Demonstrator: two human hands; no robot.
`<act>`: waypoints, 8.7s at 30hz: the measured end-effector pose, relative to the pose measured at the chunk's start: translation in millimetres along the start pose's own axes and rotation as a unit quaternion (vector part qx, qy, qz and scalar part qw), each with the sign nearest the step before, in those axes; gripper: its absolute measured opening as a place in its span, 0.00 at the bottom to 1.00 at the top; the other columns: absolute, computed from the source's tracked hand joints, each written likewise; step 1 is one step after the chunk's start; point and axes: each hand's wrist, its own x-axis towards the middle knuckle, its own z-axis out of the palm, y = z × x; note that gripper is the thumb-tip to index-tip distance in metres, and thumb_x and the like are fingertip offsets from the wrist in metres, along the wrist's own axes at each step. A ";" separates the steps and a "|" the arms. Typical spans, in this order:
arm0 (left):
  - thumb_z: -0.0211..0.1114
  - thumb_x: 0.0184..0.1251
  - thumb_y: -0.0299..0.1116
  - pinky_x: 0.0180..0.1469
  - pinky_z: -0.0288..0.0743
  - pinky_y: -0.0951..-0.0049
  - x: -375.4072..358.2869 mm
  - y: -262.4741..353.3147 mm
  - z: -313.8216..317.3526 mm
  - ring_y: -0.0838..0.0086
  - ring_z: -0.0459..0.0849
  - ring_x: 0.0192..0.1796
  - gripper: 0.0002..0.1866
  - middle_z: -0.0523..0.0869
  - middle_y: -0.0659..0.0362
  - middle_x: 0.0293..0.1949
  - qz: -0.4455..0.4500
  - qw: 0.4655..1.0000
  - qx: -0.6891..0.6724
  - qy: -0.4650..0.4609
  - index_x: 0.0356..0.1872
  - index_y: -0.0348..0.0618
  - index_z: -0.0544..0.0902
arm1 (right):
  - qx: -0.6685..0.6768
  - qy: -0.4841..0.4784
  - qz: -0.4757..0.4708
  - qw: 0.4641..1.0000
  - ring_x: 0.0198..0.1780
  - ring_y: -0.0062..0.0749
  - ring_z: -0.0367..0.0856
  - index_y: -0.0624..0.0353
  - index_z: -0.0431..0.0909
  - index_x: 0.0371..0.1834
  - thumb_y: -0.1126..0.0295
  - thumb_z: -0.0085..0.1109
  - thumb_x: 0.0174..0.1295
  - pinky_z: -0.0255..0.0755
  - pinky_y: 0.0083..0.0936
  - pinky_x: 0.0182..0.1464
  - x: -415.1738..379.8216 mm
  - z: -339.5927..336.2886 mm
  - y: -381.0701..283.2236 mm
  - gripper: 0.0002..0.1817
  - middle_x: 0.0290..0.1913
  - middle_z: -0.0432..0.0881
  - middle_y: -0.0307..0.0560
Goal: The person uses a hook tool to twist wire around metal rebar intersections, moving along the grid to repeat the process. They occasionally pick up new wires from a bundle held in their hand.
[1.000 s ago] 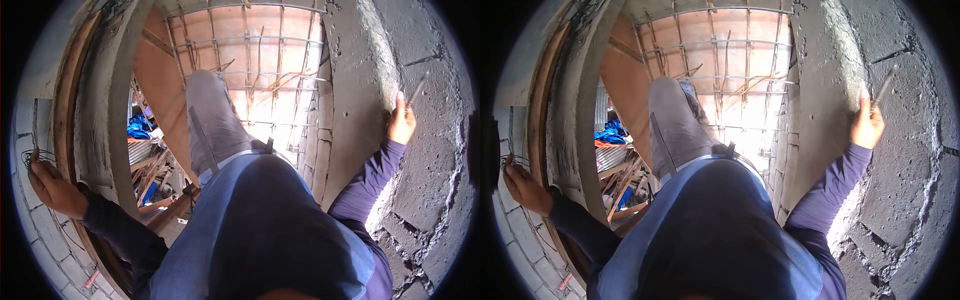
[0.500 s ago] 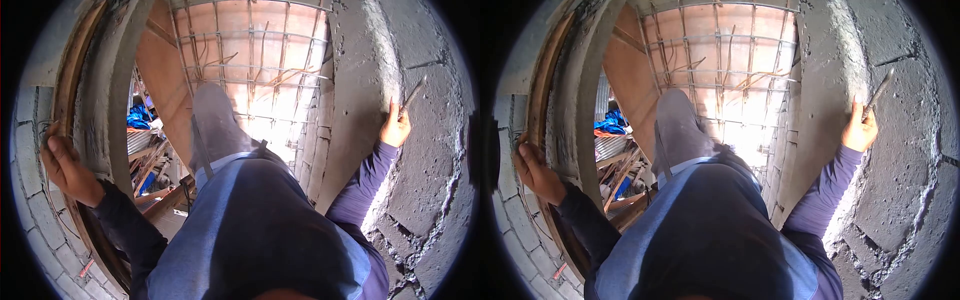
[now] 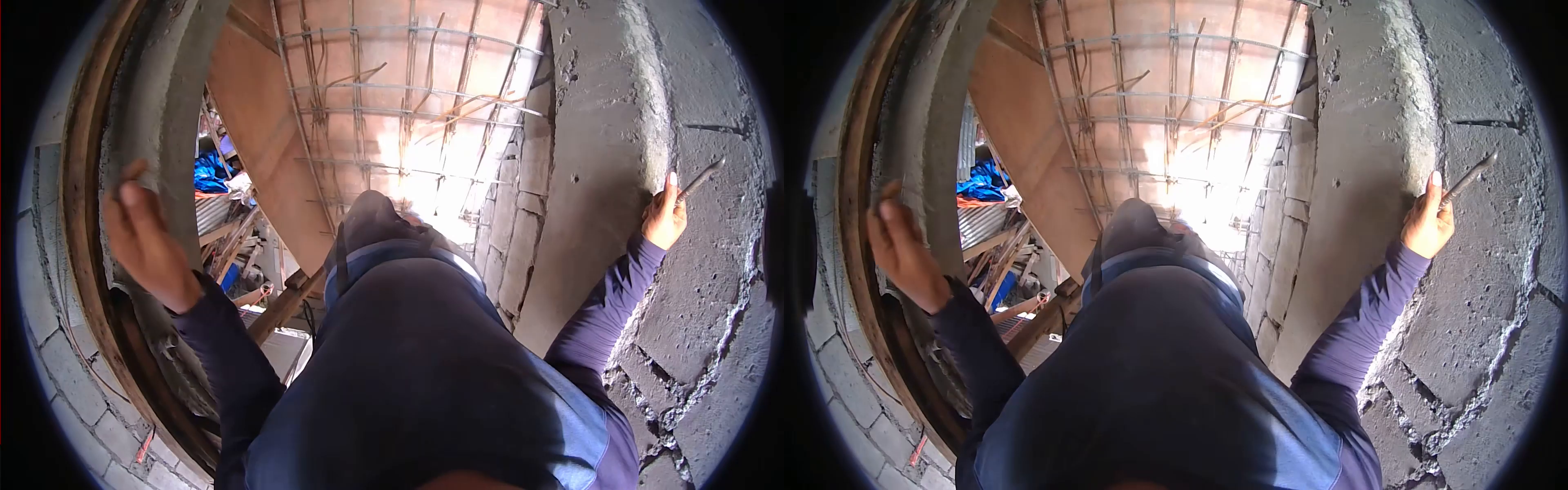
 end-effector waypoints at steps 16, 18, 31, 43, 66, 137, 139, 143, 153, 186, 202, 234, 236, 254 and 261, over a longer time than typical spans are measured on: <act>0.52 0.82 0.38 0.26 0.48 0.83 44.7 -72.7 -20.2 0.89 0.59 0.25 0.16 0.67 0.71 0.23 -0.062 0.995 -0.042 0.069 0.54 0.38 0.83 | -0.634 0.006 -0.058 0.771 0.49 0.47 0.87 0.52 0.86 0.52 0.28 0.60 0.55 0.76 0.38 0.53 33.2 -4.0 5.1 0.38 0.45 0.89 0.53; 0.52 0.82 0.39 0.26 0.48 0.83 43.8 -76.0 -17.6 0.89 0.59 0.25 0.16 0.66 0.71 0.23 -0.064 0.993 -0.089 0.043 0.54 0.38 0.83 | -0.641 0.040 -0.072 0.763 0.58 0.49 0.84 0.47 0.84 0.59 0.27 0.59 0.55 0.75 0.39 0.61 34.4 -2.9 7.2 0.40 0.54 0.87 0.53; 0.52 0.82 0.36 0.26 0.48 0.83 38.3 -78.3 26.9 0.89 0.57 0.24 0.16 0.66 0.70 0.23 -0.055 0.970 -0.209 -0.112 0.52 0.32 0.81 | -0.675 0.025 -0.024 0.737 0.58 0.52 0.84 0.46 0.82 0.61 0.25 0.52 0.57 0.75 0.40 0.60 32.1 8.5 -0.6 0.42 0.54 0.86 0.54; 0.53 0.82 0.39 0.26 0.48 0.83 9.4 -16.3 51.2 0.89 0.57 0.25 0.16 0.66 0.71 0.23 -0.045 0.987 -0.143 -0.054 0.52 0.35 0.81 | -0.625 0.007 -0.034 0.780 0.49 0.54 0.86 0.46 0.85 0.48 0.27 0.55 0.58 0.77 0.42 0.51 32.7 5.0 2.0 0.35 0.45 0.88 0.54; 0.55 0.80 0.41 0.37 0.68 0.75 130.3 -41.6 24.9 0.77 0.76 0.32 0.18 0.82 0.63 0.32 0.154 0.980 0.095 -0.087 0.54 0.36 0.84 | -0.409 -0.681 -0.019 0.607 0.58 0.47 0.82 0.50 0.82 0.58 0.46 0.49 0.72 0.72 0.38 0.63 -271.2 110.5 153.6 0.25 0.53 0.86 0.51; 0.63 0.70 0.41 0.43 0.74 0.49 -42.9 -513.3 389.1 0.38 0.82 0.42 0.16 0.85 0.36 0.36 -0.043 0.965 0.193 -0.172 0.44 0.35 0.82 | -0.004 -0.404 0.291 0.867 0.33 0.22 0.77 0.63 0.83 0.41 0.47 0.59 0.70 0.69 0.21 0.37 -135.6 413.9 71.5 0.25 0.30 0.82 0.41; 0.63 0.71 0.41 0.43 0.74 0.48 -58.3 -542.8 398.6 0.37 0.82 0.42 0.16 0.84 0.36 0.37 -0.043 0.972 0.181 -0.144 0.45 0.35 0.81 | 0.016 -0.391 0.288 0.874 0.33 0.22 0.77 0.63 0.83 0.42 0.47 0.59 0.70 0.69 0.21 0.38 -134.3 413.1 73.2 0.25 0.30 0.82 0.41; 0.61 0.73 0.40 0.44 0.74 0.46 -56.6 -542.8 394.3 0.37 0.82 0.44 0.17 0.84 0.35 0.41 -0.106 0.956 0.187 -0.201 0.49 0.35 0.78 | -0.009 -0.409 0.277 0.869 0.34 0.23 0.77 0.64 0.82 0.42 0.46 0.58 0.71 0.71 0.23 0.40 -131.5 409.5 76.9 0.26 0.31 0.82 0.42; 0.58 0.74 0.38 0.44 0.75 0.46 -52.8 -519.7 383.4 0.39 0.82 0.44 0.15 0.85 0.38 0.41 -0.087 0.928 0.284 -0.225 0.50 0.36 0.78 | 0.061 -0.362 0.369 0.854 0.32 0.12 0.66 0.56 0.82 0.43 0.49 0.61 0.70 0.63 0.14 0.33 -138.3 410.1 62.8 0.20 0.33 0.78 0.33; 0.59 0.74 0.35 0.47 0.74 0.51 -47.6 -499.1 373.7 0.38 0.80 0.46 0.13 0.84 0.37 0.41 -0.042 0.972 0.173 -0.151 0.48 0.33 0.81 | 0.084 -0.464 0.226 0.852 0.33 0.20 0.76 0.66 0.83 0.40 0.53 0.61 0.71 0.69 0.20 0.38 -138.5 419.6 78.1 0.22 0.33 0.82 0.39; 0.60 0.73 0.34 0.45 0.72 0.48 13.9 -490.9 422.9 0.39 0.81 0.45 0.10 0.85 0.40 0.40 -0.045 0.965 0.233 -0.113 0.44 0.37 0.80 | 0.035 -0.484 0.222 0.846 0.35 0.19 0.78 0.65 0.83 0.41 0.54 0.62 0.71 0.73 0.20 0.41 -138.0 414.2 81.6 0.21 0.33 0.83 0.37; 0.67 0.67 0.39 0.46 0.78 0.51 8.7 -511.5 413.0 0.43 0.85 0.47 0.13 0.88 0.42 0.41 -0.106 0.931 0.301 -0.177 0.45 0.41 0.85 | 0.017 -0.502 0.177 0.847 0.28 0.14 0.63 0.63 0.78 0.35 0.56 0.59 0.73 0.62 0.21 0.32 -140.5 417.6 81.5 0.19 0.24 0.69 0.29; 0.68 0.66 0.40 0.48 0.78 0.52 9.0 -514.2 412.4 0.42 0.85 0.48 0.15 0.87 0.41 0.43 -0.086 0.938 0.292 -0.164 0.47 0.41 0.85 | 0.042 -0.490 0.174 0.853 0.28 0.15 0.62 0.63 0.78 0.34 0.58 0.59 0.73 0.62 0.22 0.31 -147.0 420.2 89.6 0.17 0.23 0.67 0.30; 0.65 0.75 0.43 0.39 0.61 0.78 -44.6 -273.4 379.7 0.83 0.70 0.34 0.18 0.79 0.66 0.33 -0.281 0.909 -0.171 -0.255 0.46 0.36 0.86 | 0.225 -0.273 0.247 0.902 0.12 0.14 0.61 0.60 0.85 0.38 0.57 0.61 0.70 0.55 0.16 0.15 -44.0 405.4 95.6 0.16 0.13 0.65 0.29; 0.61 0.76 0.46 0.32 0.63 0.75 229.9 -60.0 314.5 0.80 0.70 0.29 0.18 0.76 0.63 0.26 0.202 0.960 -0.150 -0.126 0.40 0.39 0.87 | 0.213 -0.210 0.241 0.923 0.16 0.19 0.62 0.65 0.83 0.45 0.52 0.57 0.72 0.57 0.20 0.17 -10.1 399.5 99.0 0.23 0.15 0.56 0.29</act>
